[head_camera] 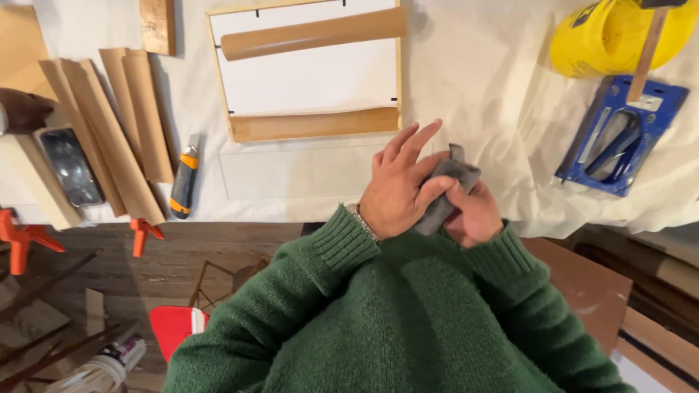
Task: The recorder is assembling a picture frame by applying adhesive to cardboard strips and attaching them to the frame's back.
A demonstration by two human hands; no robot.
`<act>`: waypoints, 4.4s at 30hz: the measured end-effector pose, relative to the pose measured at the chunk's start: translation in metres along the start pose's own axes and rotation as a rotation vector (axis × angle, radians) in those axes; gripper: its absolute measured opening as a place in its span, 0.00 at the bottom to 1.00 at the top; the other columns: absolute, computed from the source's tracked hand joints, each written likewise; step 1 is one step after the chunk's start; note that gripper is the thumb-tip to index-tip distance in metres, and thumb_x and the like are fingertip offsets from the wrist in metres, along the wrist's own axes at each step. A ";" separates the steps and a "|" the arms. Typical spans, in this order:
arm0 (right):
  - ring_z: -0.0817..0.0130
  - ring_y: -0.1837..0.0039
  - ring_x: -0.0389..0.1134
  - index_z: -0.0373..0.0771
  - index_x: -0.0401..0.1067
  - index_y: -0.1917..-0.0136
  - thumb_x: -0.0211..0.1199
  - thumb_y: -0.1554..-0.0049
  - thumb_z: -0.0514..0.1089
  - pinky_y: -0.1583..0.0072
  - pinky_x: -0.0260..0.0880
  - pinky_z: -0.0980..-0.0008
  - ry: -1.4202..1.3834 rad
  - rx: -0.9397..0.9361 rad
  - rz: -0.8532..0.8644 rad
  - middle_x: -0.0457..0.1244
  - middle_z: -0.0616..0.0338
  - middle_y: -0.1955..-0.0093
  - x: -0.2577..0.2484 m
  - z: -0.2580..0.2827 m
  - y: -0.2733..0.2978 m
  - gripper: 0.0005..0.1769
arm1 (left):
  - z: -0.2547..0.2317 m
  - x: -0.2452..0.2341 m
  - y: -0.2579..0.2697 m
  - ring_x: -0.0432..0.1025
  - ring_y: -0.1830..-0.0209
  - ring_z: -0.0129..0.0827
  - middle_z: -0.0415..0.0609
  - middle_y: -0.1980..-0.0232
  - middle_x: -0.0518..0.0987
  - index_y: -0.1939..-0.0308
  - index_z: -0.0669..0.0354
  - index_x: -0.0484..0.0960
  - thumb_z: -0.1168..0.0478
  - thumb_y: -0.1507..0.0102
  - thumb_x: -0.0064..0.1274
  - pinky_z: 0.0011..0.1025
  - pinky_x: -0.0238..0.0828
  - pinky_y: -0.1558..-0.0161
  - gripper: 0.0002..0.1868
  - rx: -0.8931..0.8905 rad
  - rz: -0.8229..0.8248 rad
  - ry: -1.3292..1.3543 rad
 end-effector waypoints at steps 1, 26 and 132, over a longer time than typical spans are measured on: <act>0.63 0.32 0.67 0.34 0.62 0.29 0.63 0.36 0.45 0.31 0.68 0.59 -0.009 -0.005 -0.006 0.63 0.55 0.34 0.001 -0.008 0.005 0.26 | 0.006 -0.002 0.005 0.56 0.21 0.50 0.53 0.22 0.68 0.37 0.54 0.80 0.47 0.29 0.50 0.52 0.58 0.29 0.22 0.002 0.012 -0.002; 0.42 0.43 0.65 0.40 0.72 0.45 0.69 0.46 0.46 0.45 0.69 0.46 1.822 -0.470 -0.618 0.62 0.47 0.46 0.173 -0.089 -0.104 0.17 | 0.283 -0.243 0.019 0.69 0.86 0.32 0.47 0.81 0.73 0.66 0.64 0.74 0.54 0.29 0.43 0.32 0.67 0.81 0.18 -0.656 0.398 0.179; 0.56 0.48 0.67 0.42 0.76 0.56 0.74 0.42 0.40 0.46 0.70 0.58 2.062 -0.681 -0.169 0.64 0.60 0.55 0.190 -0.051 -0.106 0.07 | 0.293 -0.247 0.023 0.68 0.87 0.28 0.44 0.81 0.75 0.61 0.63 0.81 0.52 0.30 0.47 0.31 0.66 0.82 0.17 -0.627 0.273 0.190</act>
Point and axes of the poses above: each hand's wrist, its own y-axis away from the middle knuckle, its own x-axis out of the palm, z = x × y, the point moved 8 cm from there along -y, towards the middle knuckle
